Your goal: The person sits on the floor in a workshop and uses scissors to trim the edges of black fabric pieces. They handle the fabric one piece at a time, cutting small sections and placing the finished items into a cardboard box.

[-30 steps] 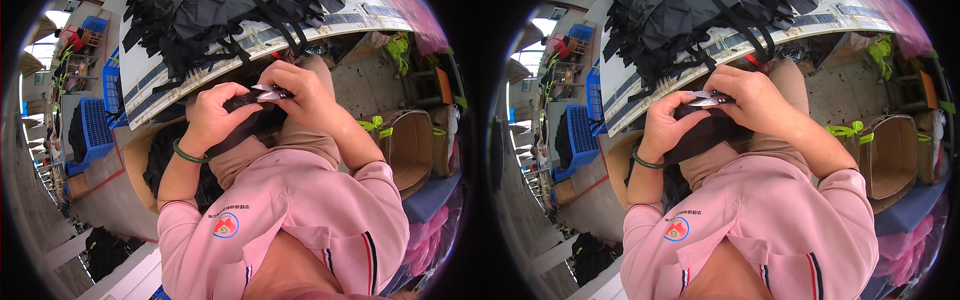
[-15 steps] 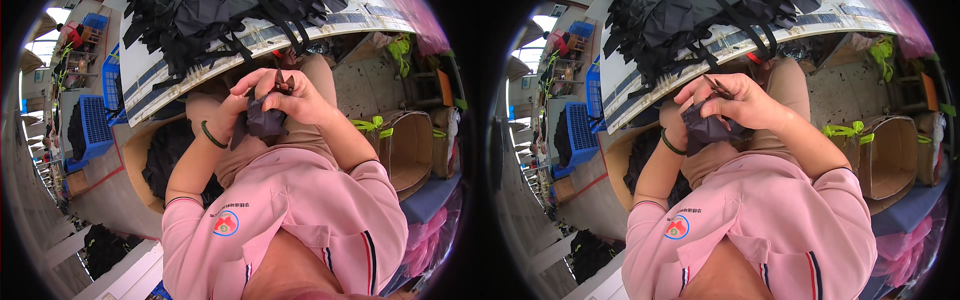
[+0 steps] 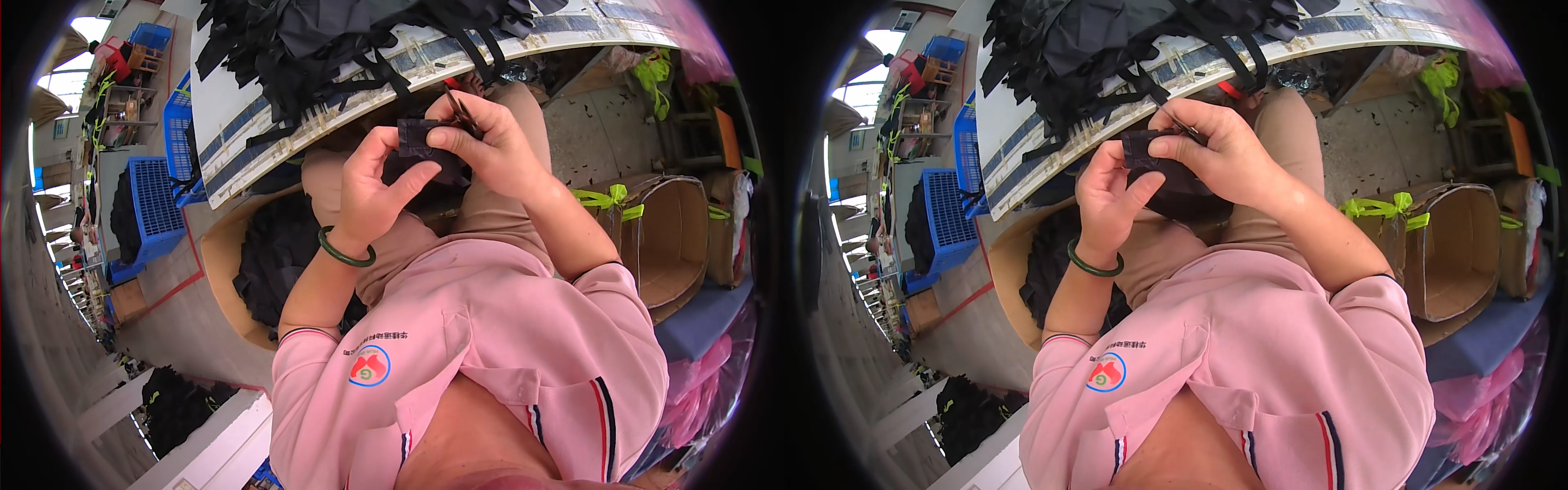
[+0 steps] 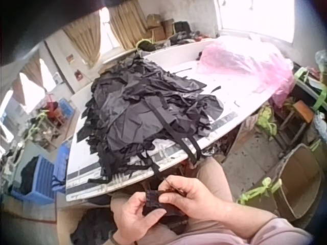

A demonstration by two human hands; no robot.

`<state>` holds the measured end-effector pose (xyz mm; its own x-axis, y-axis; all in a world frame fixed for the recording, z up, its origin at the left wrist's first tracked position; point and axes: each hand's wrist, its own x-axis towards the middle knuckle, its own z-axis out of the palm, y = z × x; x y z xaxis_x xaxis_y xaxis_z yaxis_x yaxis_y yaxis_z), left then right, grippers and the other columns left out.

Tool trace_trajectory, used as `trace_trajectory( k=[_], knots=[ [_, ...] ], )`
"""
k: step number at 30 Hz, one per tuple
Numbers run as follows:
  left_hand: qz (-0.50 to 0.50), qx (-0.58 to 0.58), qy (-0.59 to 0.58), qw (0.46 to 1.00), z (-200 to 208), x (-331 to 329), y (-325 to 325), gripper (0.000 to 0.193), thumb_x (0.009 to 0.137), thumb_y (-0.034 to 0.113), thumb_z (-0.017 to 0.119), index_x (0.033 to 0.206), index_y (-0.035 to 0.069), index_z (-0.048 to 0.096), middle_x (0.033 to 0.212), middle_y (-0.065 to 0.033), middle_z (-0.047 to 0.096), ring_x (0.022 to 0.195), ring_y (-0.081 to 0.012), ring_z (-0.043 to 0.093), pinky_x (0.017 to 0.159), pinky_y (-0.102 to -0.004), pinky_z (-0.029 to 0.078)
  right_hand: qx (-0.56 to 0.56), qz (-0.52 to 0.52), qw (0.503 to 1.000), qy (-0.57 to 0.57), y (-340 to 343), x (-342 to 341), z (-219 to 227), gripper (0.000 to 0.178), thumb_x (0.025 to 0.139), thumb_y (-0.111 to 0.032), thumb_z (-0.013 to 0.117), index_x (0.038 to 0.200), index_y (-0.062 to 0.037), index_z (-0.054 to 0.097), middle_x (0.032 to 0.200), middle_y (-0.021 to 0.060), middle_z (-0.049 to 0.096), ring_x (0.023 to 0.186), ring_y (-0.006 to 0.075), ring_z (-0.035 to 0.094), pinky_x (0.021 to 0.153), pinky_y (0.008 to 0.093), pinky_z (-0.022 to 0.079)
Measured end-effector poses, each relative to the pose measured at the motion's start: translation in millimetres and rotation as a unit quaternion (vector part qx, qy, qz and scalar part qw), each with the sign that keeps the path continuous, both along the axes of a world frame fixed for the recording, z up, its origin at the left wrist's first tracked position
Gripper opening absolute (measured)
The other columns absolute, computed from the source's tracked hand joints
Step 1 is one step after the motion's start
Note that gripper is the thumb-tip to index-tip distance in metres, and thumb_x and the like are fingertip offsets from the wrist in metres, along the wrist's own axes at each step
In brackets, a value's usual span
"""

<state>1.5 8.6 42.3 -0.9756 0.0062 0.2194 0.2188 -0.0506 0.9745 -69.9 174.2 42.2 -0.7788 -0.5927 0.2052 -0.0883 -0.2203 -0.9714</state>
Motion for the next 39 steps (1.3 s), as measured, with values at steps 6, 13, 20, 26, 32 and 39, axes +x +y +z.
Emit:
trace_trajectory(
  k=[6,13,20,26,32,39],
  knots=[
    [-0.002,0.002,-0.014,1.0,-8.5,-1.4,-6.1,0.01,0.081,-0.003,0.067,0.088,0.0,0.061,0.087,-0.0011,0.06,0.083,-0.0069,0.054,0.078,-0.0223,0.043,-0.006,0.05,0.98,-0.192,4.4,0.2,5.4,0.01,0.087,-0.012,0.064,0.092,-0.0042,0.061,0.072,-0.0043,0.053,0.063,0.0024,0.043,0.053,0.0194,0.036],
    [0.01,0.069,0.001,0.998,-12.5,-2.1,-8.3,0.013,0.079,-0.007,0.065,0.089,0.0,0.061,0.099,-0.006,0.059,0.089,-0.0113,0.056,0.083,-0.0259,0.045,-0.03,0.027,0.968,-0.249,-2.1,5.5,4.2,0.011,0.088,-0.016,0.065,0.093,-0.0065,0.062,0.065,-0.0074,0.047,0.051,0.0,0.035,0.043,0.0178,0.023],
    [-0.005,0.129,-0.016,0.991,-12.4,-1.8,-2.3,0.016,0.076,-0.008,0.063,0.091,-0.001,0.063,0.115,-0.0131,0.059,0.107,-0.0203,0.057,0.096,-0.0333,0.042,-0.09,0.122,0.913,-0.379,2.7,3.3,-10.9,0.013,0.088,-0.015,0.066,0.094,-0.0047,0.062,0.06,-0.0076,0.042,0.046,0.0011,0.031,0.041,0.0197,0.019],
    [-0.063,0.104,-0.011,0.993,-17.6,-0.8,-9.7,0.02,0.071,-0.011,0.064,0.089,-0.001,0.062,0.109,-0.0163,0.064,0.1,-0.0223,0.062,0.093,-0.0342,0.045,-0.077,0.224,0.876,-0.419,8.3,-7.9,-20.0,0.014,0.087,-0.013,0.065,0.096,-0.0033,0.061,0.058,-0.0076,0.04,0.045,0.0014,0.028,0.041,0.0196,0.018],
    [0.025,0.082,0.067,0.994,-24.6,-3.5,-9.6,0.021,0.072,-0.012,0.06,0.091,-0.003,0.062,0.103,-0.016,0.065,0.095,-0.021,0.063,0.091,-0.0329,0.047,0.062,0.0,0.997,-0.048,4.6,-9.0,-23.4,0.02,0.088,-0.017,0.066,0.096,0.0002,0.061,0.068,0.0021,0.052,0.058,0.0116,0.047,0.052,0.0268,0.038],
    [0.129,0.061,0.098,0.985,-28.6,-9.0,-9.5,0.016,0.079,-0.014,0.061,0.09,-0.005,0.058,0.106,-0.0153,0.063,0.102,-0.0205,0.06,0.095,-0.0331,0.044,0.086,-0.014,0.996,0.001,8.0,20.0,-19.1,0.035,0.09,-0.032,0.064,0.085,0.0015,0.056,0.065,0.0066,0.05,0.061,0.013,0.046,0.055,0.0304,0.04]
  ],
)
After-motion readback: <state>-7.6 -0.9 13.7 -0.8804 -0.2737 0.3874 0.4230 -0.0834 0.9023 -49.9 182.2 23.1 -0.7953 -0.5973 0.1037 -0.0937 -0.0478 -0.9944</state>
